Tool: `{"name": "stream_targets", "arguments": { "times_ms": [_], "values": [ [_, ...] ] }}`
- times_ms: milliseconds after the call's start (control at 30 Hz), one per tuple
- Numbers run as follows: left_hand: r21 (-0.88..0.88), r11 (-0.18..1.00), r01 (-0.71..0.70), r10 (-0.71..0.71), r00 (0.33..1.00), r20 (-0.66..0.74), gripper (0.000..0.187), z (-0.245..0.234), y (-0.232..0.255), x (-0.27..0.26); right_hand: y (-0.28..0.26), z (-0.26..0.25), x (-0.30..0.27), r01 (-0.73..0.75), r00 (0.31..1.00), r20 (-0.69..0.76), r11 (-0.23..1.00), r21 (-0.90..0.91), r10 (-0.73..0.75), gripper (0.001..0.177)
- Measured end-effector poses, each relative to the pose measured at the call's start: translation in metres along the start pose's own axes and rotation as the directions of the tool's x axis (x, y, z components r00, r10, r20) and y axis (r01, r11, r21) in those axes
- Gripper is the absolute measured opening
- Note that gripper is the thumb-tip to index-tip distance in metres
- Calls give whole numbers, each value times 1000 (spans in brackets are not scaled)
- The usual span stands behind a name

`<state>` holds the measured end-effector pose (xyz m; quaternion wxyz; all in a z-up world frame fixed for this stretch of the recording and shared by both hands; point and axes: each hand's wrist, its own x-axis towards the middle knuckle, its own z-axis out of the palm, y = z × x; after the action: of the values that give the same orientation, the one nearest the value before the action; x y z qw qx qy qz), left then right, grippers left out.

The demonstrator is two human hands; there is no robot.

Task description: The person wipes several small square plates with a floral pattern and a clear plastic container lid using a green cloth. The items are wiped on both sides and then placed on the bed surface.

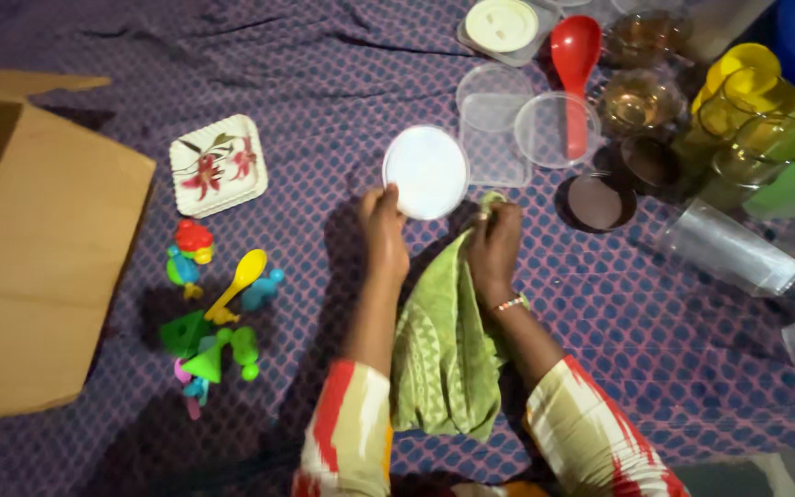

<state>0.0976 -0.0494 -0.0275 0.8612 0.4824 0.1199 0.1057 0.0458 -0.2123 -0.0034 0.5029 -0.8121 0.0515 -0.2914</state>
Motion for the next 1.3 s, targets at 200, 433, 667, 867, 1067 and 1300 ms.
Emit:
{"name": "stream_targets", "arguments": {
  "times_ms": [200, 433, 667, 867, 1067, 1300],
  "values": [
    [-33, 997, 70, -74, 985, -154, 14, -32, 11, -81, -49, -17, -13, 99, 992, 66, 990, 102, -106, 18],
    [-301, 937, 175, -130, 978, 166, 10, -41, -6, -66, -84, -9, -36, 344, 826, 431, 930, 126, -364, 37],
    [-347, 875, 337, -289, 940, 183, 35, -37, 4, -65, -93, 5, -42, 530, 682, 540, 842, 98, -493, 41],
    [-295, 901, 318, -240, 932, 271, 49, -38, -4, -67, -93, 1, -34, 579, 722, 503, 812, -66, -474, 38],
    [-352, 861, 367, -270, 917, 295, 45, -41, -9, -64, -59, 4, -28, 372, 910, 265, 911, -180, -320, 45],
    [-229, 973, -42, 65, 994, 90, 36, -60, -50, -56, -72, 6, -44, 564, 772, 469, 804, -191, -430, 38]
  ]
}}
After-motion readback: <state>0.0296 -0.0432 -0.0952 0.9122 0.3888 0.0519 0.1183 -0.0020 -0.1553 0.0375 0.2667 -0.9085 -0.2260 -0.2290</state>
